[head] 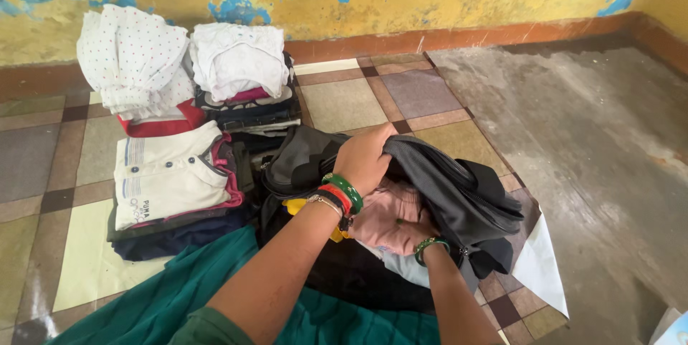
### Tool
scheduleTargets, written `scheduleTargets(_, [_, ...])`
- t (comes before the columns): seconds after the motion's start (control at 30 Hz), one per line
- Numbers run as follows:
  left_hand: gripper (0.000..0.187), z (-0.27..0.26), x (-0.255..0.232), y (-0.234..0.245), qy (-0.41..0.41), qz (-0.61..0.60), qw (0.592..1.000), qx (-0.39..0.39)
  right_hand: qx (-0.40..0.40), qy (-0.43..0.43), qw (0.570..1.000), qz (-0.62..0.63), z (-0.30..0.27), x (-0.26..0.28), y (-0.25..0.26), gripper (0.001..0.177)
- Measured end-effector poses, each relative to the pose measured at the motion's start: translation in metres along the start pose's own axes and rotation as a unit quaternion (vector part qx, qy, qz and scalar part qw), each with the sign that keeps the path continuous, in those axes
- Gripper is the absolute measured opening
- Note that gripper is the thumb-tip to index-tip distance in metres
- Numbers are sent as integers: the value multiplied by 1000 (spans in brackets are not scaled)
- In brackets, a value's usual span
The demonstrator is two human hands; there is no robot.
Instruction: The person packs a bag by picking up items from stacks of folded clothes and placing them inside a duffel bag on the floor.
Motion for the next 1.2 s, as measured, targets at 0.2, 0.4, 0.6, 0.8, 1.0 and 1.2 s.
scheduleTargets(0.2, [32,-4,3,-6,-3,-19,1000,-4,-115,88,979,-144,-31,0,-5,95])
scheduleTargets(0.4, [29,-6,10,-17,6,4,1000,-3,-215,200,864,-408,-175,85,-9,86])
scheduleTargets(0.6, [30,-18,19,-20,-13,2,1000,-2,-69,190,863,-463,-175,106,-26,82])
scheduleTargets(0.8, [30,-47,35,-35,2,13,1000,-11,-42,211,854,-474,-140,78,-49,69])
scheduleTargets(1.0, [31,-77,58,-37,18,-9,999,-39,-202,444,797,-356,-168,48,-81,67])
scheduleTargets(1.2, [31,-104,75,-31,110,-33,993,9,-219,428,860,-170,-208,35,-53,33])
Point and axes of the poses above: each hand's wrist, its own z-axis towards the middle knuckle, its own y-axis out of the back of the hand, x = y × z, the point moved 3 cm from there along z, towards the middle knuckle, and after that the axes turned 11 degrees about -z, right-handed, at the moved point
